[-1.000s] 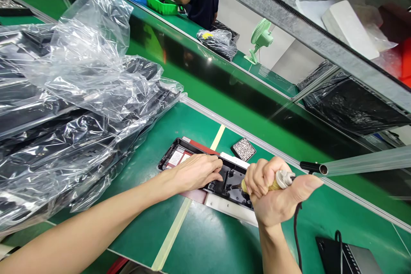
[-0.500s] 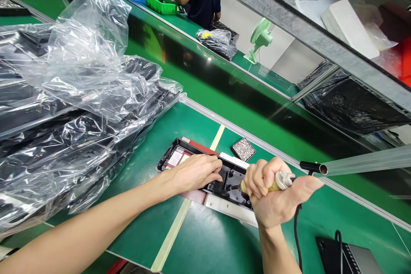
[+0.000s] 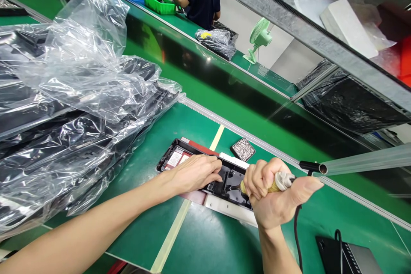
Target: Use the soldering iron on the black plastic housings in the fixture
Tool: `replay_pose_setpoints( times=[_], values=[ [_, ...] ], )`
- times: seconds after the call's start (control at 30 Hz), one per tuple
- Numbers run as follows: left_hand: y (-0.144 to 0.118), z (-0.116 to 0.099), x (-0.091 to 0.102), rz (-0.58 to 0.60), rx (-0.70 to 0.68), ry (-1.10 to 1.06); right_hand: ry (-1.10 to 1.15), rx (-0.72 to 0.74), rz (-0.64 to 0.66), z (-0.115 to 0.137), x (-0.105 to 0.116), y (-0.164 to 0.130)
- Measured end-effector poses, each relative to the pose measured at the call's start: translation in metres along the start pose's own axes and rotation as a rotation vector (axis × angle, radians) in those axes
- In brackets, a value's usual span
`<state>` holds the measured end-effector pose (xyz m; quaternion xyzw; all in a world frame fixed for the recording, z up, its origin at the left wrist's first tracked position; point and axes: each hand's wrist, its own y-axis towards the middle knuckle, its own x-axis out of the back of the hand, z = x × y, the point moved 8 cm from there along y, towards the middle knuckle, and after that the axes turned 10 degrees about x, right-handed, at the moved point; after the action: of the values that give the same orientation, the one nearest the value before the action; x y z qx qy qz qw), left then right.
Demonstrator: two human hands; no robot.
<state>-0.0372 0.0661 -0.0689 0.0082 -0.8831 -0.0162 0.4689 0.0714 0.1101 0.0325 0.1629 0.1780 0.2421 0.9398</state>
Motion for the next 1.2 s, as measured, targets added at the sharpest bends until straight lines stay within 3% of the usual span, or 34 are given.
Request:
replay_pose_setpoints(
  times=[1.2],
  values=[
    [0.0005,0.0008,-0.0015,0.022,0.012,0.027,0.015,0.011,0.002,-0.0012,0.0016,-0.001]
  ],
)
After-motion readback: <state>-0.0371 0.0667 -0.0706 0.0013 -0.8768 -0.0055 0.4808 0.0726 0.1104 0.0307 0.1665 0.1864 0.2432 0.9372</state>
